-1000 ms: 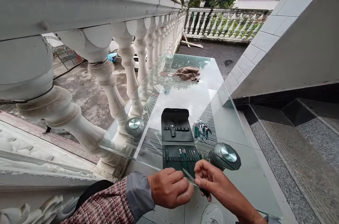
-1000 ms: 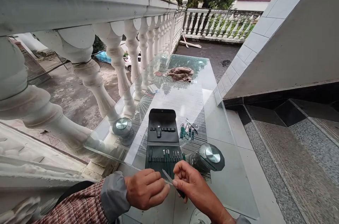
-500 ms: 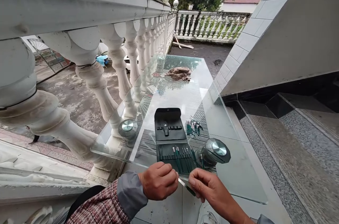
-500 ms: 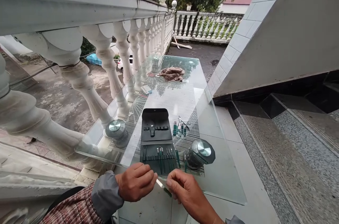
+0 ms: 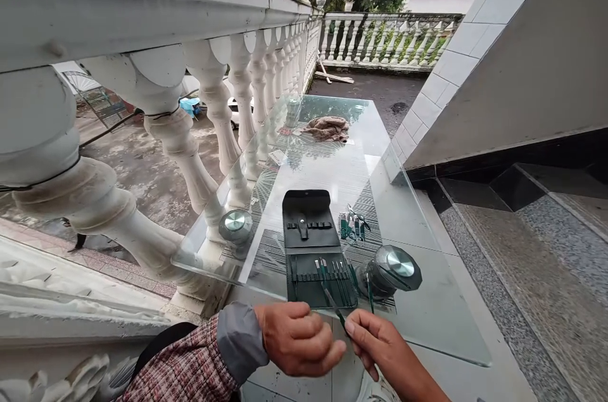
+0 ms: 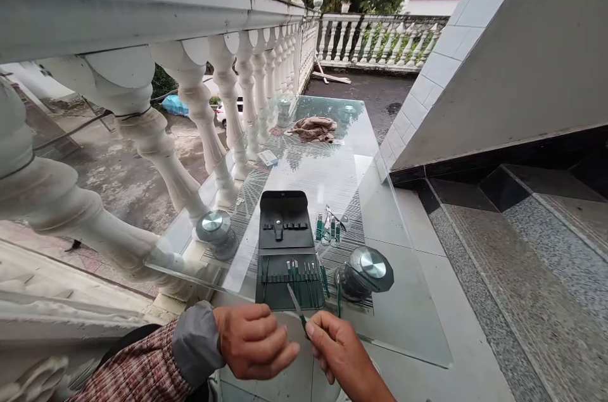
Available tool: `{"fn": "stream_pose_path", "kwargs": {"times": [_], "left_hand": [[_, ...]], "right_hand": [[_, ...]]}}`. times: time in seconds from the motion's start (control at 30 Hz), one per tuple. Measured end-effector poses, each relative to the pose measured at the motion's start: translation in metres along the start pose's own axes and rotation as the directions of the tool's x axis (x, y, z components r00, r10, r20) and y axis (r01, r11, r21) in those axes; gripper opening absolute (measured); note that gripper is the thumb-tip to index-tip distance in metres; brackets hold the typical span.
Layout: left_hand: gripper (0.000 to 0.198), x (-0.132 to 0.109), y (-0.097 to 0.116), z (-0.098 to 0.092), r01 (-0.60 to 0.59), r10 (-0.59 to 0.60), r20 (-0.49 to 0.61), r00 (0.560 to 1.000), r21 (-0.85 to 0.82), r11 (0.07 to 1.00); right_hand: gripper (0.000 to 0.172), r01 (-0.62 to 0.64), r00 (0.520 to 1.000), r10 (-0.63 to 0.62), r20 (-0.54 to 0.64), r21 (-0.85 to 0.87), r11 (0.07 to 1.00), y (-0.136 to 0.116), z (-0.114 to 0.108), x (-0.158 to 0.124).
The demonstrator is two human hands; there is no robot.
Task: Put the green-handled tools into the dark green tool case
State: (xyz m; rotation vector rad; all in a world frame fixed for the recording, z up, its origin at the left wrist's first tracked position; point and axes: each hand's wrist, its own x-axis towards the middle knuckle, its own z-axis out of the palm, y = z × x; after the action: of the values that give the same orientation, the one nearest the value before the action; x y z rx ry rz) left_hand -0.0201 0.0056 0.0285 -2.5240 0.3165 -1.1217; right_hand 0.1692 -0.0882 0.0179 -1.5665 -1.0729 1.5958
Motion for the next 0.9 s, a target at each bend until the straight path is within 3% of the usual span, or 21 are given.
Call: {"fn": "stream_pose_path", "kwargs": {"times": [0.13,0.3,0.53,0.9], "left_hand": [[0.014,-0.001,0.007,0.004,-0.087,0.089,0.016,0.996,-0.099,0.991],[0.027,-0.003,0.007,0.006,-0.043,0.042,-0.014,0.999,-0.139,0.989],[0.029,-0.008,0.006,0.0,-0.03,0.033,0.018,0.999,-0.148,0.989],[0.027,-0.01,0.005,-0.002,-0.038,0.049,0.091,0.995,-0.119,0.992]], "right_hand": [[0.05,-0.02,1.0,0.02,-0.008,-0.033,0.999,0.0,0.018,0.006],[0.046,-0.063,0.998,0.061,-0.026,-0.049,0.997,-0.001,0.037,0.013],[0.043,-0.099,0.994,0.097,-0.06,-0.029,0.995,0.006,0.046,0.022],[0.048,-0.019,0.994,0.021,-0.104,0.023,1.0,-0.001,0.059,0.025]]}}
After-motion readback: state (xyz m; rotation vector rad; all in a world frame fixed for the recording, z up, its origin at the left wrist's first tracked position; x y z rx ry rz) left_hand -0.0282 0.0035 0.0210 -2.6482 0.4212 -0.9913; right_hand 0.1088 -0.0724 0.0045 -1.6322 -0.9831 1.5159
